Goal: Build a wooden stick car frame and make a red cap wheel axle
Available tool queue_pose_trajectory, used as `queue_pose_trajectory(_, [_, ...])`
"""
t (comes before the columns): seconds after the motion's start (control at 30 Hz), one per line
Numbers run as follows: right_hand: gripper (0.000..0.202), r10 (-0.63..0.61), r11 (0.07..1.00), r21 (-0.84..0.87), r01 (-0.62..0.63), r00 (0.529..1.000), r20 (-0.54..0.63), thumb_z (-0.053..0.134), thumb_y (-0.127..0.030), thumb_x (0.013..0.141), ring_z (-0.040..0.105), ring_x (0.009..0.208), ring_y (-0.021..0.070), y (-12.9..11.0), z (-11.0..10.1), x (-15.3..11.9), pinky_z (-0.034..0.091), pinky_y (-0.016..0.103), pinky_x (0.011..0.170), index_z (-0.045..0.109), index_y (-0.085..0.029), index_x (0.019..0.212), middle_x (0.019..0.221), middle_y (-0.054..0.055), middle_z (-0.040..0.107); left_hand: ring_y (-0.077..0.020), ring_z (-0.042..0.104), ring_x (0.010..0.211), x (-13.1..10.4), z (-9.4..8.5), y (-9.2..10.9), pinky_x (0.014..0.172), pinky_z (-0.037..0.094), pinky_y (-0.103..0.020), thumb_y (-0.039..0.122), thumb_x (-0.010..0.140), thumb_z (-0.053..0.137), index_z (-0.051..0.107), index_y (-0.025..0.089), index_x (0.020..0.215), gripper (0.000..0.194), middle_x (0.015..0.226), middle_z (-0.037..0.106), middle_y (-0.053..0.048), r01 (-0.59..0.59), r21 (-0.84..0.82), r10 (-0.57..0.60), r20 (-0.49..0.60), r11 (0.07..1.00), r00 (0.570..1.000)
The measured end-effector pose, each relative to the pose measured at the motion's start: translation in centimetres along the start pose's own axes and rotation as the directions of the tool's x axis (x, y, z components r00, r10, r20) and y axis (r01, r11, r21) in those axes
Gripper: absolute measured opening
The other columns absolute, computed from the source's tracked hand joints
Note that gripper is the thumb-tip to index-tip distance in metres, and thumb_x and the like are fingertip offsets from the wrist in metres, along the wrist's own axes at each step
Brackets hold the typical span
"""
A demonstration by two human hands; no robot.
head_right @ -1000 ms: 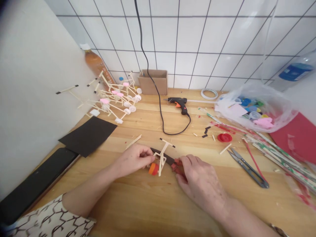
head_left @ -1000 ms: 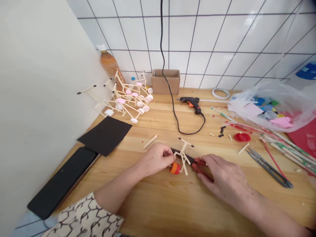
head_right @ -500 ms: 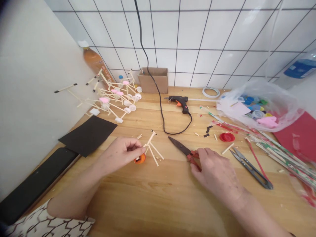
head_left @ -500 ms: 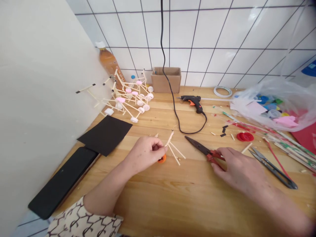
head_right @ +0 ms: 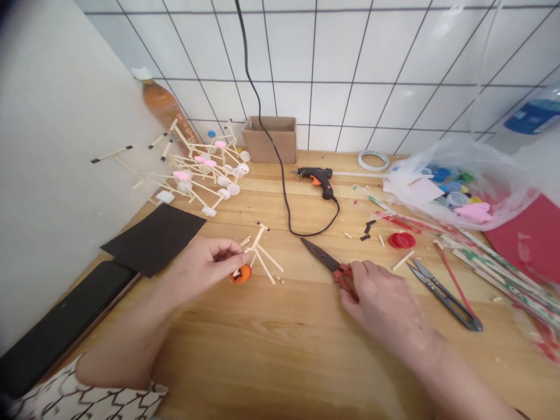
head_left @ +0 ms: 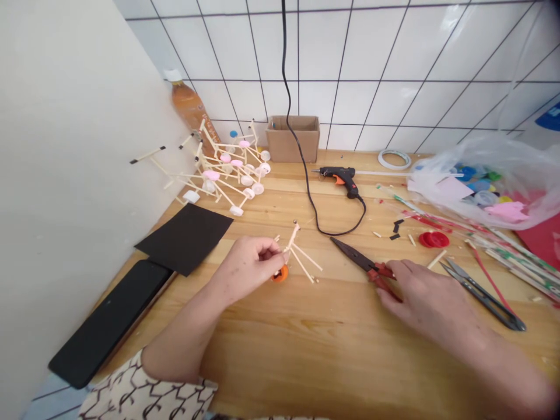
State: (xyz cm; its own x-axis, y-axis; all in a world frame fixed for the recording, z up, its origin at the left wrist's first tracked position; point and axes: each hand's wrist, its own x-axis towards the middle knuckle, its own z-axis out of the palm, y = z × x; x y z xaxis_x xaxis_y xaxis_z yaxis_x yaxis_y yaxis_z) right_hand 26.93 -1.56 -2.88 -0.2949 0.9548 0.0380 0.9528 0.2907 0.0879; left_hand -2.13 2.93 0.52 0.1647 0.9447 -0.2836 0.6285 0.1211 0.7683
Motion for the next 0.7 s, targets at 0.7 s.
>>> queue_pose_trajectory(0.7, [0.011, -0.029, 0.994, -0.104, 0.018, 0.994, -0.106, 0.049, -0.025, 0.078, 0.058, 0.045, 0.0195, -3.0, -0.6, -1.4, 0.033, 0.029, 0.04, 0.048, -0.021, 0.068, 0.058, 0.004, 0.058, -0.0076, 0.047, 0.046, 0.2, 0.8, -0.3, 0.045, 0.033, -0.018, 0.028, 0.075, 0.057, 0.061, 0.015, 0.057, 0.023, 0.051, 0.058, 0.002, -0.016, -0.043, 0.016, 0.001, 0.999, 1.0])
